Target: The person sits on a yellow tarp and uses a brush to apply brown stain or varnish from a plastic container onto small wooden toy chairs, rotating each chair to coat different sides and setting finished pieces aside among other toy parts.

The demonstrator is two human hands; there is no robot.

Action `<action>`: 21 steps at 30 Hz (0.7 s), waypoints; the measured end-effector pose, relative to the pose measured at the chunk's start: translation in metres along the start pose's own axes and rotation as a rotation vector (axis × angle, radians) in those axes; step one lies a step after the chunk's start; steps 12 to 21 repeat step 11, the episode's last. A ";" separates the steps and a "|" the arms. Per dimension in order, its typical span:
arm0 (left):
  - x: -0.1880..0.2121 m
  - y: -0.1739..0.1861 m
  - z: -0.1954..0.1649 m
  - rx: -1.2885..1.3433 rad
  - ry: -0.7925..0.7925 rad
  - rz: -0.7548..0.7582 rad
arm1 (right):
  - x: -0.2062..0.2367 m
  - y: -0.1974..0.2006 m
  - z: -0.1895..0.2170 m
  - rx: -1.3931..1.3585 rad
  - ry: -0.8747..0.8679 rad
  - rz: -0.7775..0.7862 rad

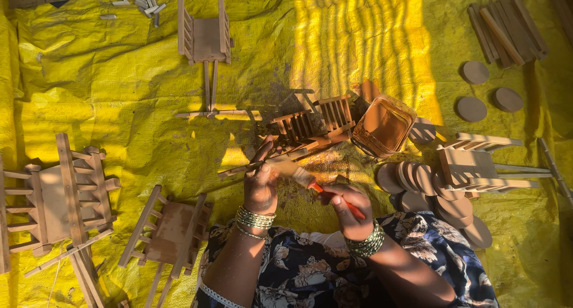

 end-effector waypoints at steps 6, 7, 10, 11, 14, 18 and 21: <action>-0.001 -0.009 0.003 -0.043 -0.021 0.031 | -0.011 0.007 0.014 0.026 -0.031 -0.088; 0.003 -0.009 0.005 -0.062 -0.013 0.033 | -0.005 0.000 0.025 -0.002 0.037 -0.036; 0.003 -0.009 0.003 -0.133 -0.012 0.056 | 0.004 -0.017 0.048 0.069 0.054 0.081; 0.004 -0.009 0.001 -0.159 -0.027 0.061 | -0.001 -0.012 0.048 0.129 0.018 0.038; 0.004 -0.009 0.001 -0.159 -0.027 0.061 | -0.001 -0.012 0.048 0.129 0.018 0.038; 0.004 -0.009 0.001 -0.159 -0.027 0.061 | -0.001 -0.012 0.048 0.129 0.018 0.038; 0.004 -0.009 0.001 -0.159 -0.027 0.061 | -0.001 -0.012 0.048 0.129 0.018 0.038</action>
Point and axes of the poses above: each hand's wrist, its own x-axis away from the middle knuckle, its own y-axis out of the back of the hand, z = x × y, the point moved 8 cm from there along -x, towards the middle knuckle, and after that the axes turned 11 degrees about z, right-handed, at the moved point
